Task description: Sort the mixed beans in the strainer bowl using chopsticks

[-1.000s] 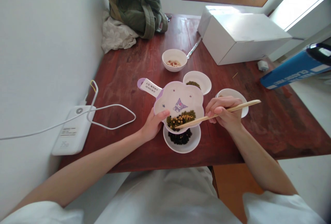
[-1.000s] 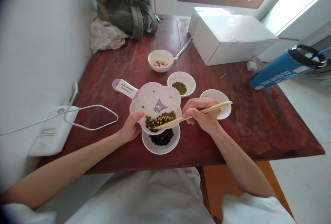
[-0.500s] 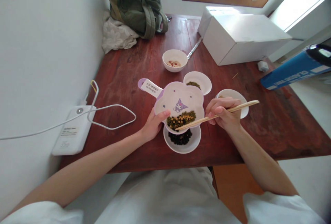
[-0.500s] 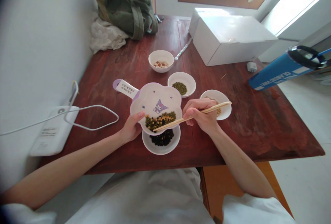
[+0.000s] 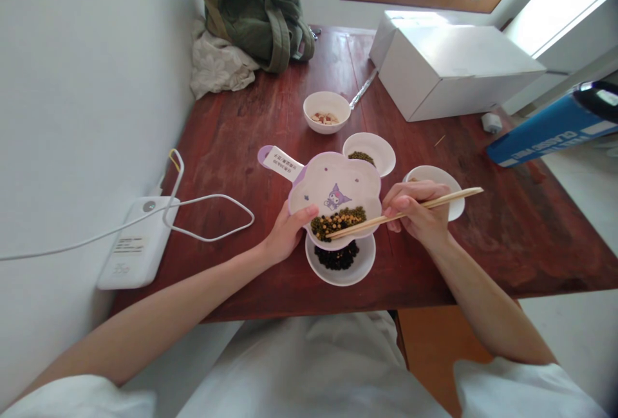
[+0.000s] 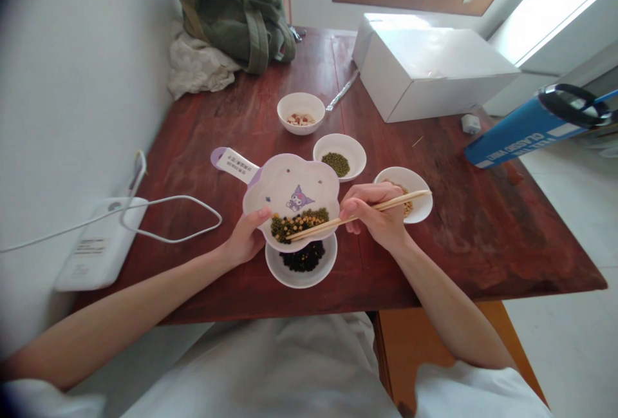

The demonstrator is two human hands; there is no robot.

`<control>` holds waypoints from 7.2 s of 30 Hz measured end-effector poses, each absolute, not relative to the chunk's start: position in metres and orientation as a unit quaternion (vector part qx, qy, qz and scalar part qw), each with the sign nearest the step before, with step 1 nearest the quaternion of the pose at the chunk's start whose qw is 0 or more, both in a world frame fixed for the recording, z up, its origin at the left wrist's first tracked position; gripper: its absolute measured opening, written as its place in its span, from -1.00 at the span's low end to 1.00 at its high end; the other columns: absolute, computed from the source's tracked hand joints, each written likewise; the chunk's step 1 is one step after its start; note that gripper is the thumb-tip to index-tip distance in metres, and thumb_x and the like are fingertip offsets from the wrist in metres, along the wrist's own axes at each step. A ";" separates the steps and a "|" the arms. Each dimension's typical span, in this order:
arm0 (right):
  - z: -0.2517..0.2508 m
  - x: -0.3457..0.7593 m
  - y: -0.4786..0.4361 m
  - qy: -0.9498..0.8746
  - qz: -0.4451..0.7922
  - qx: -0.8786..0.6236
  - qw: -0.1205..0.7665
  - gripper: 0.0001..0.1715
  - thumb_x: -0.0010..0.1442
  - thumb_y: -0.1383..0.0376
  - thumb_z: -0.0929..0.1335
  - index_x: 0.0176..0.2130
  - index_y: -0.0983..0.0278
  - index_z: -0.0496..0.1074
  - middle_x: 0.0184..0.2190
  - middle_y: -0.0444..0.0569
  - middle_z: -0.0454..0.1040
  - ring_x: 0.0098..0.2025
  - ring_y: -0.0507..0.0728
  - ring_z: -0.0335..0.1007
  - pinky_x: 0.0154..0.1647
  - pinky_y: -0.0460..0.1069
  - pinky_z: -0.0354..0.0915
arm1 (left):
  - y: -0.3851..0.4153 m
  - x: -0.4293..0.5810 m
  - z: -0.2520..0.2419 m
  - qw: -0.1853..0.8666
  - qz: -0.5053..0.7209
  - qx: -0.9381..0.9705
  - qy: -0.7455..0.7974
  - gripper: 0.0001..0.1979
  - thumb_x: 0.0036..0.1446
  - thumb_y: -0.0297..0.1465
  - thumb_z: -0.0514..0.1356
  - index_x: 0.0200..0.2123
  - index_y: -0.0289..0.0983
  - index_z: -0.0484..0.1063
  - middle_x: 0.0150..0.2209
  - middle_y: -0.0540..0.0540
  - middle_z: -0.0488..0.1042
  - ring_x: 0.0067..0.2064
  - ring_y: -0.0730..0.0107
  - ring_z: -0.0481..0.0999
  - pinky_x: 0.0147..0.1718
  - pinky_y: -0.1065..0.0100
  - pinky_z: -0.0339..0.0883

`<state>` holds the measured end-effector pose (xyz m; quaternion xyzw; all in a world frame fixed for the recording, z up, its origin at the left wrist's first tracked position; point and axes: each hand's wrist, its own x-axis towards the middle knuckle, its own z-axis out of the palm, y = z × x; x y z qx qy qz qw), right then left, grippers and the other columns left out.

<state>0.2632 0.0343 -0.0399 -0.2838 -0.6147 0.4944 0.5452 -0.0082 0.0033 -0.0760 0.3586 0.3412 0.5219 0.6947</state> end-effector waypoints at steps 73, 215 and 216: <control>-0.027 0.269 0.030 -0.629 0.425 -0.302 0.577 -0.49 0.34 -0.14 0.69 -0.46 0.12 0.83 -0.54 -0.01 0.73 -0.72 0.06 0.42 -0.81 -0.01 0.25 | 0.003 -0.006 -0.072 0.695 0.526 0.353 0.338 -0.21 0.15 0.08 0.63 0.32 -0.23 0.74 0.15 -0.27 0.87 0.40 -0.45 0.73 0.49 -0.28 0.56; -0.032 0.269 0.043 -0.633 0.327 -0.295 0.637 -0.21 0.46 -0.25 0.57 -0.61 0.17 0.66 -0.66 -0.04 0.57 -0.70 0.04 0.34 -0.73 -0.02 0.18 | 0.004 -0.003 -0.067 0.689 0.532 0.348 0.347 -0.10 0.09 0.19 0.63 0.34 -0.23 0.73 0.22 -0.28 0.85 0.44 -0.53 0.70 0.50 -0.32 0.54; -0.033 0.269 0.042 -0.634 0.333 -0.294 0.633 -0.22 0.47 -0.23 0.56 -0.59 0.17 0.68 -0.64 -0.03 0.59 -0.70 0.04 0.36 -0.74 -0.03 0.18 | 0.004 -0.003 -0.068 0.689 0.533 0.348 0.345 -0.10 0.10 0.19 0.63 0.34 -0.24 0.73 0.23 -0.28 0.85 0.44 -0.53 0.70 0.51 -0.32 0.54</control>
